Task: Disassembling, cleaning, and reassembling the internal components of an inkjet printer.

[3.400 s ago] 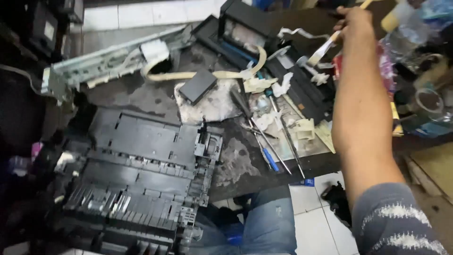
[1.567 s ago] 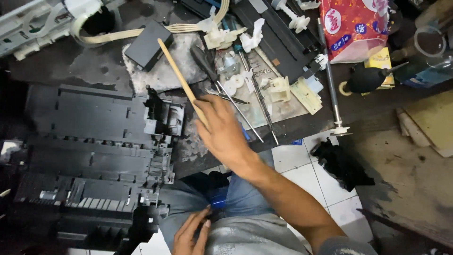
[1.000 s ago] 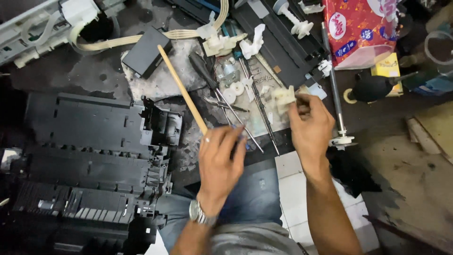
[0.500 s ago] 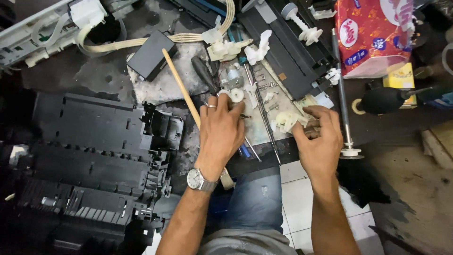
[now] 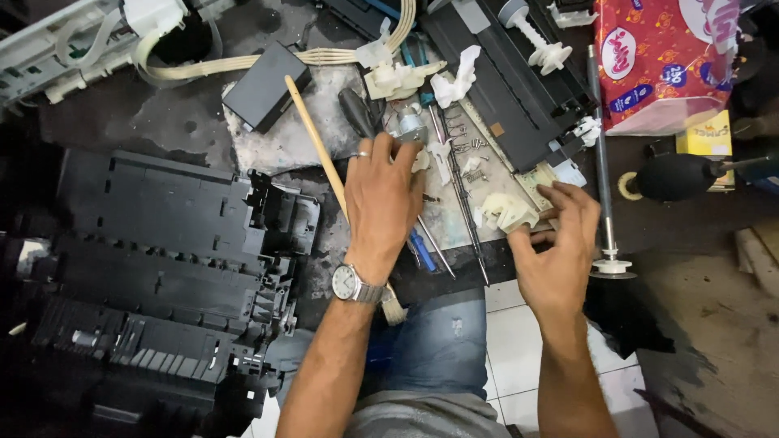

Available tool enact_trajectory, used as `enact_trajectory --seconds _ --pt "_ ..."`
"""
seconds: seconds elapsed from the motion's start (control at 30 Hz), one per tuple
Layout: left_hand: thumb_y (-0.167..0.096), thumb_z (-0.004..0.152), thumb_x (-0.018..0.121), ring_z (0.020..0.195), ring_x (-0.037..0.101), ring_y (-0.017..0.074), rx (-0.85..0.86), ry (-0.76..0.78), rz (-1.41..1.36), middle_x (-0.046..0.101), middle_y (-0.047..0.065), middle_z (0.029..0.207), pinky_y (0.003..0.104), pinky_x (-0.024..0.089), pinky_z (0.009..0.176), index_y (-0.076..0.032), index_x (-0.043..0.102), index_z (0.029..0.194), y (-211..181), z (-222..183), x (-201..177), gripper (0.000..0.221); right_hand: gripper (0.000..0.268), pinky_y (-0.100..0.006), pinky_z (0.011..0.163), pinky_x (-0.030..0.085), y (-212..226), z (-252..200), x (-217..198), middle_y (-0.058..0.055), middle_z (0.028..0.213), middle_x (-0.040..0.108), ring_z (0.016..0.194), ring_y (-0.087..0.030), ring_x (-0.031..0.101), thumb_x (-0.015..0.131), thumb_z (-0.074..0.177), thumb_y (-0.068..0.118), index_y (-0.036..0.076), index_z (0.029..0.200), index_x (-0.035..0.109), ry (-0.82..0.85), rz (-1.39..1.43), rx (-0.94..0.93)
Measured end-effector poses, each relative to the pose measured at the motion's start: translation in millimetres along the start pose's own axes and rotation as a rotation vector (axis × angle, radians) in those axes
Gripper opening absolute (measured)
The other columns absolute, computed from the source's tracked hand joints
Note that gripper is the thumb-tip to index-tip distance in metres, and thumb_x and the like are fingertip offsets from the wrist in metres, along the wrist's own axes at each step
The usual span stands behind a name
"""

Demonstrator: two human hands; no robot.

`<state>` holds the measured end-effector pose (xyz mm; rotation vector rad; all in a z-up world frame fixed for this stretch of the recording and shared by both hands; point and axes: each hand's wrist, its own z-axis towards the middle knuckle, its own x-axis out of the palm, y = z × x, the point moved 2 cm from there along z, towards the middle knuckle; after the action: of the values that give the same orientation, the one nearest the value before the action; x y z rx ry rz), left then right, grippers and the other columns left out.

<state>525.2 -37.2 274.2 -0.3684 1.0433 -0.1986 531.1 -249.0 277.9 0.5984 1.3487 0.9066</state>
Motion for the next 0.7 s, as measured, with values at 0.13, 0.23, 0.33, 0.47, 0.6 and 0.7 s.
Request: enact_trajectory --seconds 0.13,0.23,0.33,0.47,0.6,0.7 --pt "-0.01 0.077 0.085 0.08 0.052 0.0275 -0.005 -0.012 0.032 0.049 0.003 0.088 0.04 0.039 0.064 -0.012 0.067 0.096 5.6 -1.9 -3.9 0.027 0.047 -0.04 0.078 0.06 -2.0 -2.2 -2.0 -0.025 0.135 0.04 0.111 -0.043 0.056 0.065 0.085 -0.01 -0.01 0.132 0.058 -0.091 -0.062 -0.107" --pt "-0.016 0.078 0.087 0.078 0.051 0.0271 0.001 0.024 0.007 0.05 0.002 0.087 0.04 0.037 0.062 -0.012 0.068 0.095 5.9 -4.6 -5.9 0.026 0.041 -0.046 0.095 0.048 4.7 -2.2 -3.0 -0.018 0.135 0.043 0.118 -0.039 0.044 0.065 0.085 -0.008 -0.004 0.126 0.066 -0.119 -0.127 -0.227" --pt "-0.022 0.079 0.088 0.077 0.05 0.025 -0.006 0.027 -0.004 0.049 0.002 0.087 0.038 0.038 0.063 -0.01 0.071 0.095 4.4 0.0 -7.4 0.026 0.035 -0.049 0.107 0.035 9.7 4.5 0.4 -0.014 0.135 0.046 0.123 -0.037 0.037 0.061 0.088 -0.009 0.002 0.121 0.069 -0.139 -0.158 -0.289" --pt "-0.017 0.09 0.078 0.076 0.048 0.0253 0.002 0.016 -0.035 0.049 0.004 0.087 0.038 0.037 0.064 -0.008 0.071 0.094 6.1 0.9 -8.2 0.013 0.03 -0.045 0.102 0.036 17.7 10.2 8.9 -0.009 0.13 0.052 0.123 -0.034 0.037 0.065 0.088 -0.009 0.007 0.112 0.073 -0.109 -0.175 -0.37" --pt "-0.013 0.097 0.068 0.078 0.05 0.0247 0.004 -0.013 -0.065 0.048 0.001 0.086 0.036 0.037 0.064 -0.008 0.071 0.091 12.7 -1.6 -7.3 0.008 0.02 -0.048 0.101 0.037 26.3 23.9 25.7 -0.008 0.127 0.059 0.118 -0.035 0.043 0.075 0.091 0.002 0.014 0.107 0.074 -0.002 -0.182 -0.508" --pt "-0.013 0.096 0.068 0.081 0.051 0.0241 -0.002 -0.033 -0.041 0.048 0.001 0.084 0.036 0.038 0.065 -0.009 0.072 0.088 10.5 -1.3 -5.5 0.01 0.01 -0.049 0.093 0.04 34.4 37.9 46.9 -0.006 0.118 0.061 0.113 -0.033 0.045 0.077 0.09 0.011 0.016 0.099 0.076 0.051 -0.315 -0.579"
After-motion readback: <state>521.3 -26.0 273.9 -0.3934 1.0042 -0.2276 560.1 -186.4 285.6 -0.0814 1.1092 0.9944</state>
